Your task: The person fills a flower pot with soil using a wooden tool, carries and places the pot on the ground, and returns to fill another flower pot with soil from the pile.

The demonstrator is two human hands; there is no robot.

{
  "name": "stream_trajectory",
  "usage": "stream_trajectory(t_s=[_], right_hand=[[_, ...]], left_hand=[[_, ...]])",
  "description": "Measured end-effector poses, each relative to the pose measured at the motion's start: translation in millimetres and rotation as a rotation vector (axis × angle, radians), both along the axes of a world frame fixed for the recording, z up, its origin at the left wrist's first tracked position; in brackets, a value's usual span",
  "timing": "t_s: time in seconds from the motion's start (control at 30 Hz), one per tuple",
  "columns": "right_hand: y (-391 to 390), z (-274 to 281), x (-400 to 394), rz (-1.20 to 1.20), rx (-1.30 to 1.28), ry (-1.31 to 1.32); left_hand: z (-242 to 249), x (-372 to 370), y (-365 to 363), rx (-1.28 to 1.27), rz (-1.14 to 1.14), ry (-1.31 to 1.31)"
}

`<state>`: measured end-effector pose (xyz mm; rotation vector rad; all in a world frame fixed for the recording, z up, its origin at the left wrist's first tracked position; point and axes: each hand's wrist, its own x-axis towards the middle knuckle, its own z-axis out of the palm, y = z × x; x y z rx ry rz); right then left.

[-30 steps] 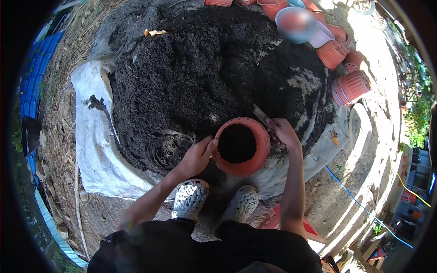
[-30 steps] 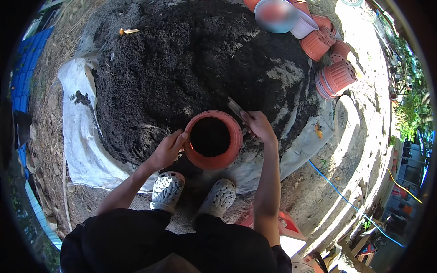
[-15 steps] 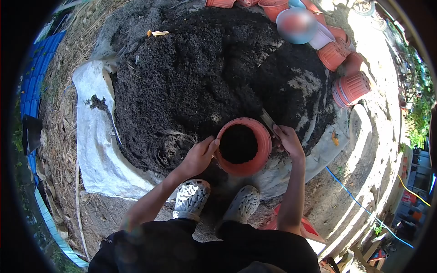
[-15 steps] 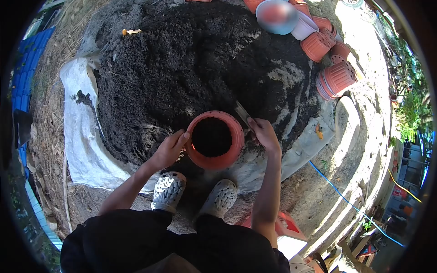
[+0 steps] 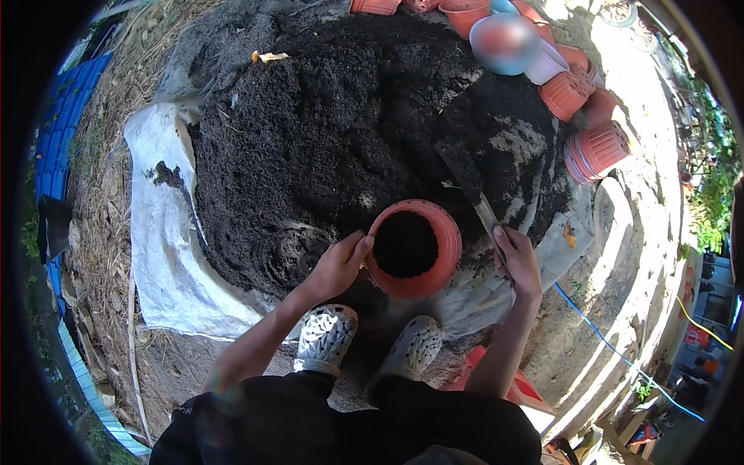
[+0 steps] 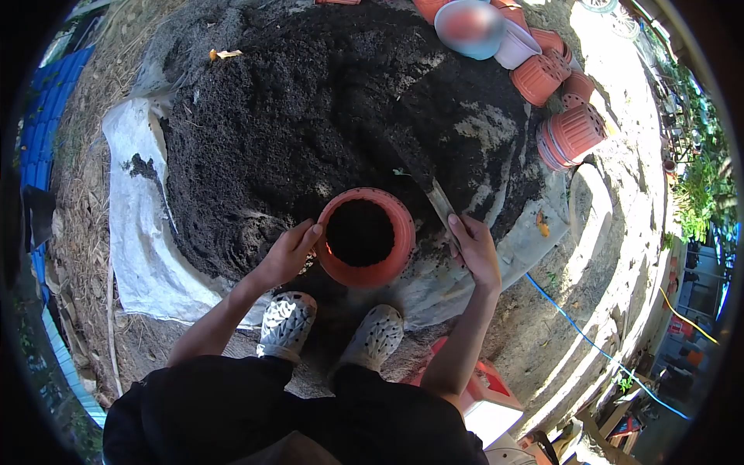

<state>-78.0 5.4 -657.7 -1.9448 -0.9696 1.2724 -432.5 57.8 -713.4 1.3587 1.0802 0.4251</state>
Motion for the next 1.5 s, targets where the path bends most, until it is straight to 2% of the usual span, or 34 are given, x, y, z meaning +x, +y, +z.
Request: stream_trajectory(t_s=[0.43,0.6,0.67,0.7,0.77,0.83,0.9,1.17,1.27,1.33,1.5], right_hand=[[-45.3,33.9,-2.9,0.123,-0.064,-0.023],[-40.4,43.3,-12.6,0.154,-0.08,-0.033],[-36.9,46.5,-19.1,0.141,-0.103,-0.022],[-36.0,46.6,-20.4,0.142,-0.103,-0.021],[-35.6,46.7,-22.3,0.188,-0.098,-0.006],[-36.2,44.7,-23.9,0.201,-0.095,0.012],[-35.9,41.6,-24.7,0.215,-0.09,0.03],[-37.1,40.5,-28.2,0.237,-0.115,0.06],[-40.9,36.2,-24.4,0.22,-0.119,0.067],[-46.0,29.5,-18.4,0.205,-0.121,0.072],[-54.7,24.1,-7.6,0.174,-0.069,0.067]], left_hand=[[-1.5,0.5,1.0,0.019,0.007,0.02],[18.2,5.4,-0.9,0.011,0.075,0.088],[23.8,12.3,-3.4,0.623,0.266,0.173],[30.4,14.8,-1.0,0.623,0.267,0.174],[47.1,20.5,6.7,0.929,0.116,0.273],[54.3,30.1,6.7,0.9,0.063,0.278],[57.2,40.2,9.5,1.01,-0.006,0.222],[43.9,48.0,1.7,1.054,0.009,0.122],[58.0,37.4,-1.1,1.024,-0.063,0.131],[65.5,27.7,-2.3,0.923,-0.19,0.153],[76.3,9.6,2.4,0.807,-0.271,0.185]])
